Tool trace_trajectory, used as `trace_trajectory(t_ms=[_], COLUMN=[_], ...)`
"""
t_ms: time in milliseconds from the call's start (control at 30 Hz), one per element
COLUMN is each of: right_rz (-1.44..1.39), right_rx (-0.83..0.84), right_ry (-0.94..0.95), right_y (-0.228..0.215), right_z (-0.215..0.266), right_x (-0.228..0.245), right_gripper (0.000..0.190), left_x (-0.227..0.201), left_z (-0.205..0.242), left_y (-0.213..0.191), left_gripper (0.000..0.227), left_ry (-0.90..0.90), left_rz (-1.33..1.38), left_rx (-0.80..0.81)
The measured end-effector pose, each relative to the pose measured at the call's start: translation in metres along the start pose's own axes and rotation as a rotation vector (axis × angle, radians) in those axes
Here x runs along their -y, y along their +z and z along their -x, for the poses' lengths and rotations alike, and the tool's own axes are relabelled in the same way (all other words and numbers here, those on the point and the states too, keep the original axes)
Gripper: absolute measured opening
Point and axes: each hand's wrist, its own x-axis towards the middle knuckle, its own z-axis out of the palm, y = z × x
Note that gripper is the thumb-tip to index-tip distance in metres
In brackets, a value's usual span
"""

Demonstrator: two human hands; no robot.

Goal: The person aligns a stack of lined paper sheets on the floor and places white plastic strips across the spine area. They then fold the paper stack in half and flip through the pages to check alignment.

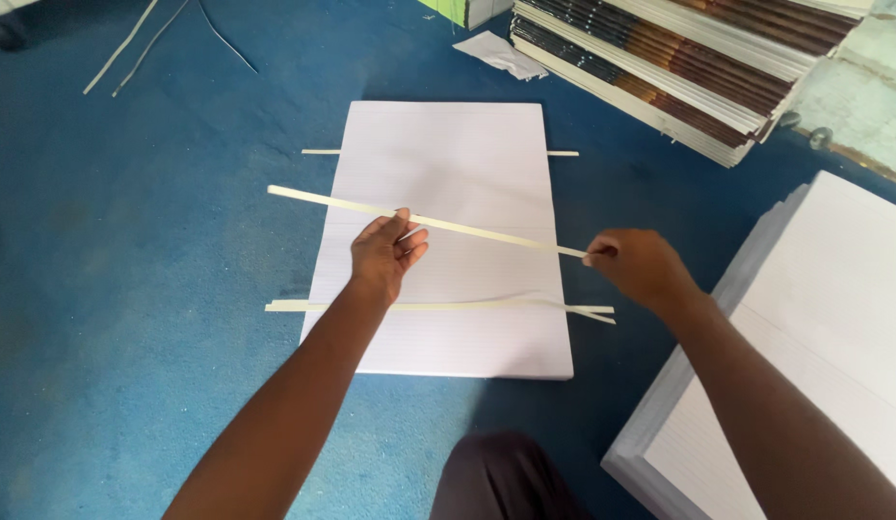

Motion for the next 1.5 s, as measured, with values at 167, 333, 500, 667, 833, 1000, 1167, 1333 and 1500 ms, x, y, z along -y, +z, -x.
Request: trace_trajectory(t_ms=[167, 333, 500, 667, 833, 1000, 1167, 1333, 1500], right_rz=[0.000, 0.184, -0.151, -0.656, -0.734, -0.963, -1.035, -0.998, -0.991], right_rx=[-0.016, -0.049, 0.071, 0.082, 0.019, -0.093, -0.238, -0.323, -0.360], right_ry=[0.023, -0.016, 0.220, 0.346, 0.456, 0.488, 0.538, 0.555, 0.569], right_y=[0.002, 0.009, 0.001, -0.004, 0.001, 0.012, 0.023, 0.040, 0.053], right_z=[-0.037, -0.077, -0.118, -0.146, -0.165, -0.190, -0.215, -0.240, -0.255], right_x=[-0.029, -0.053, -0.066, -0.067, -0.068, -0.068, -0.071, -0.075, -0.079], right_gripper=[0.019, 0.016, 0.019, 0.020, 0.015, 0.014, 0.018, 0.023, 0.027], left_x=[-0.020, -0.038, -0.058, -0.076, -0.089, -0.104, -0.111, -0.108, -0.109], left_z=[-0.018, -0.039, -0.069, -0.103, -0.131, -0.156, -0.180, -0.210, -0.232], left_y=[-0.011, -0.016, -0.028, -0.038, -0.042, -0.041, -0.045, -0.051, -0.049], left_gripper=[0.015, 0.013, 0.017, 0.017, 0.016, 0.019, 0.017, 0.017, 0.019], left_ry=[0.013, -0.017, 0.006, 0.008, 0.059, 0.038, 0.066, 0.054, 0.022], left_rz=[-0.071, -0.102, -0.092, -0.141, -0.268, -0.361, -0.399, -0.425, -0.526], left_rx=[-0.059, -0.150, -0.156, -0.242, -0.292, -0.362, -0.397, -0.408, -0.479])
